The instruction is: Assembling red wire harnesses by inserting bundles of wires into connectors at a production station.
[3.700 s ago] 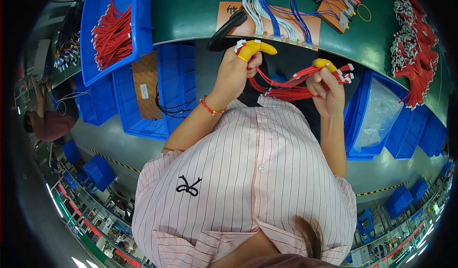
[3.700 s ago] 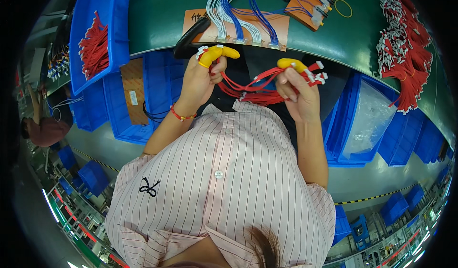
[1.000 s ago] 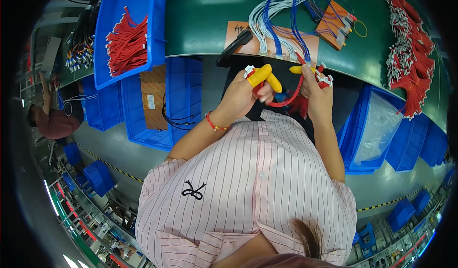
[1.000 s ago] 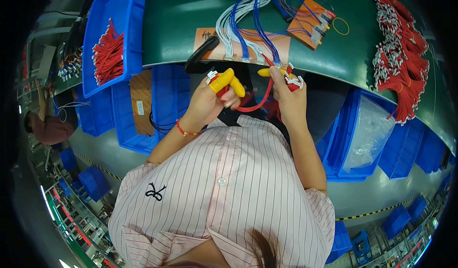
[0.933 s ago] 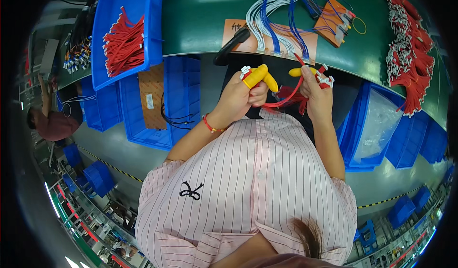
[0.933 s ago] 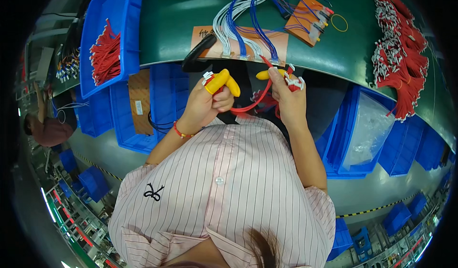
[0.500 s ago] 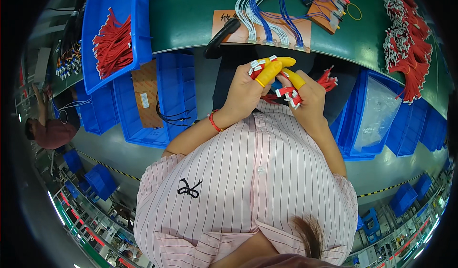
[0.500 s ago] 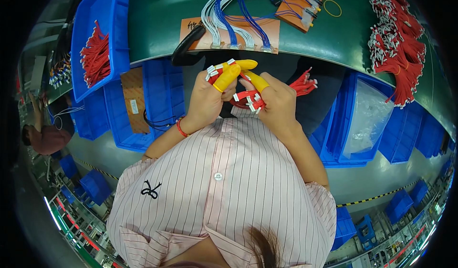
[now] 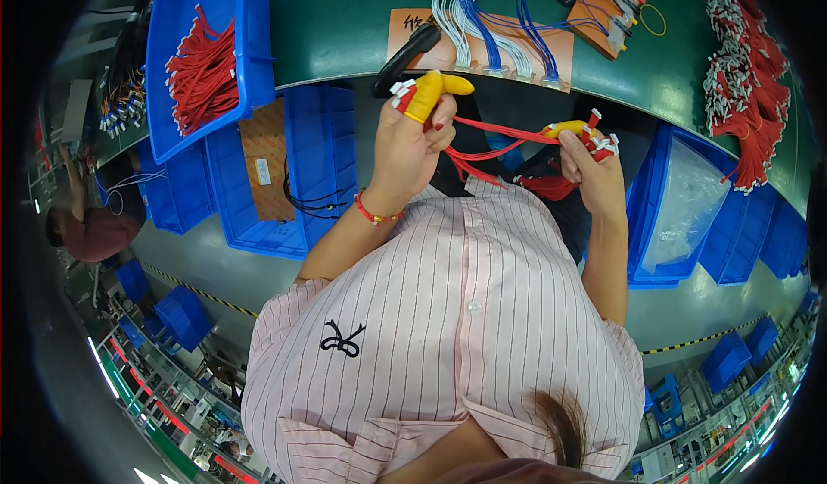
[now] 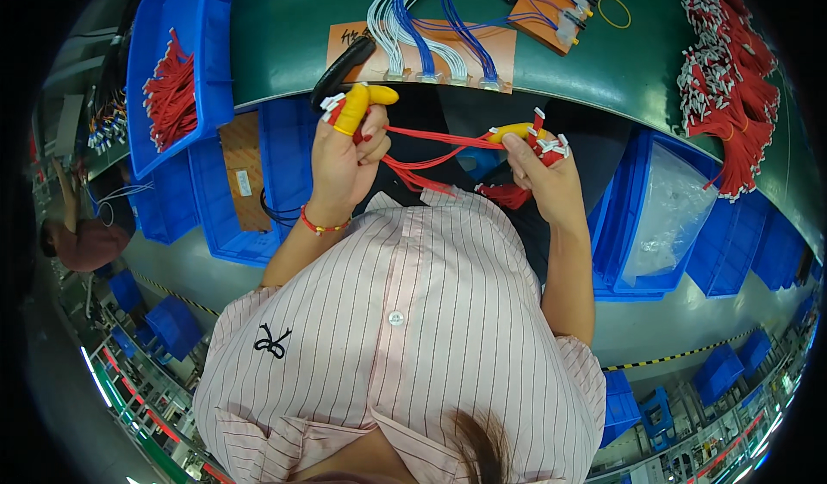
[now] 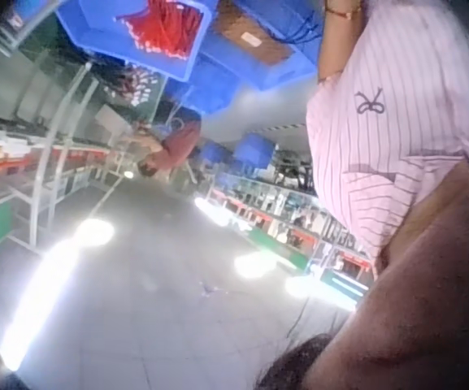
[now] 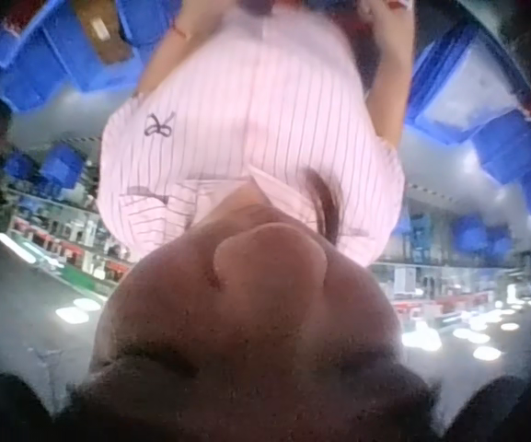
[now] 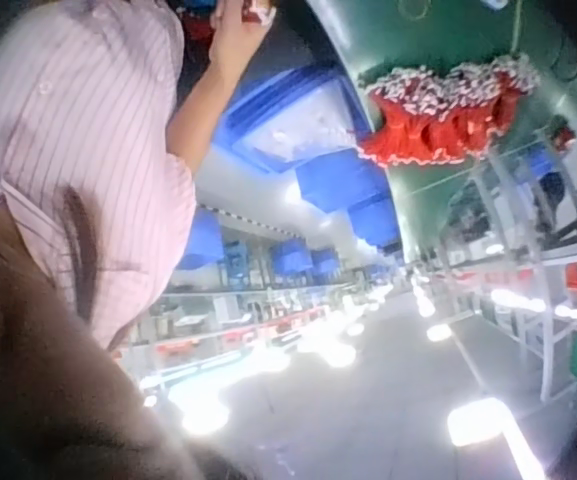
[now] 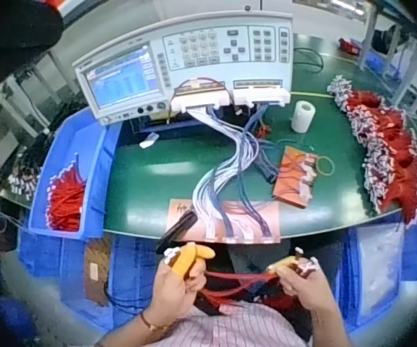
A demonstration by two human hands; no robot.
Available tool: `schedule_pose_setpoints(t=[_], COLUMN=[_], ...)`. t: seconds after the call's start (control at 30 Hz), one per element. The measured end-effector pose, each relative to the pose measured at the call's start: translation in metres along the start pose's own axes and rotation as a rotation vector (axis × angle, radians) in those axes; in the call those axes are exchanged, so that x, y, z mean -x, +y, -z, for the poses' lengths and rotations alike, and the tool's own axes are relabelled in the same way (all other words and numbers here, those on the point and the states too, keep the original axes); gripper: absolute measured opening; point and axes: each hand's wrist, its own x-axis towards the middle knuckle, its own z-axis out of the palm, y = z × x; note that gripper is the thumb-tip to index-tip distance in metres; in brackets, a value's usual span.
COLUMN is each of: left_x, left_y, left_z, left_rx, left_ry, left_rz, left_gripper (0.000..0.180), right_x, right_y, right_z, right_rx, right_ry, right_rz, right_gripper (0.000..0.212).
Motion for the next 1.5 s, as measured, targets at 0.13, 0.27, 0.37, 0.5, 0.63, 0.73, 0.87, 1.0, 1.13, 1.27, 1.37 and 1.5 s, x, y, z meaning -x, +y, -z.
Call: schedule_pose_setpoints(t=[0.13,0.27,0.37,0.5,0.63,0.73,0.87,1.0,1.13,1.27,1.37,1.5], left_x=[-0.004,-0.011,-0.015,-0.016,-0.017,-0.017,-0.016,-0.019,-0.021,-0.021,-0.021,-0.021], left_y=[-0.012,-0.011,-0.014,-0.016,-0.014,-0.015,-0.018,-0.015,-0.003,-0.003,-0.004,-0.005], left_z=[0.01,0.011,0.009,0.009,0.006,0.004,-0.002,0.002,0.009,0.01,0.011,0.012], left_rx=[-0.129,-0.159,-0.224,-0.235,-0.266,-0.269,-0.224,-0.168,-0.208,-0.248,-0.211,-0.208], left_ry=[-0.03,-0.015,-0.047,-0.026,-0.011,-0.002,0.038,-0.012,-0.077,-0.076,-0.082,-0.071], left_rz=[0.04,0.06,0.069,0.029,0.027,0.021,0.006,0.05,0.109,0.114,0.114,0.12], left_gripper=[0.026,0.025,0.026,0.027,0.027,0.027,0.027,0.027,0.027,0.027,0.027,0.027], right_x=[-0.006,-0.006,-0.001,-0.003,-0.004,-0.008,-0.014,-0.017,-0.019,-0.018,-0.018,-0.018], right_y=[0.001,-0.006,-0.015,-0.008,-0.007,-0.006,-0.005,-0.008,-0.011,-0.012,-0.013,-0.013], right_z=[0.012,0.02,0.006,-0.002,-0.015,-0.028,-0.034,-0.038,-0.042,-0.048,-0.048,-0.048], right_rx=[-0.14,-0.319,-0.363,-0.319,-0.231,-0.105,-0.054,-0.154,-0.24,-0.283,-0.295,-0.304], right_ry=[0.061,0.042,-0.094,-0.163,-0.058,0.09,0.155,0.184,0.185,0.202,0.203,0.202], right_rz=[0.004,0.069,0.069,0.002,0.014,0.047,0.068,0.09,0.108,0.115,0.121,0.124], right_gripper=[0.014,0.015,0.018,0.022,0.025,0.026,0.021,0.02,0.02,0.019,0.018,0.017])
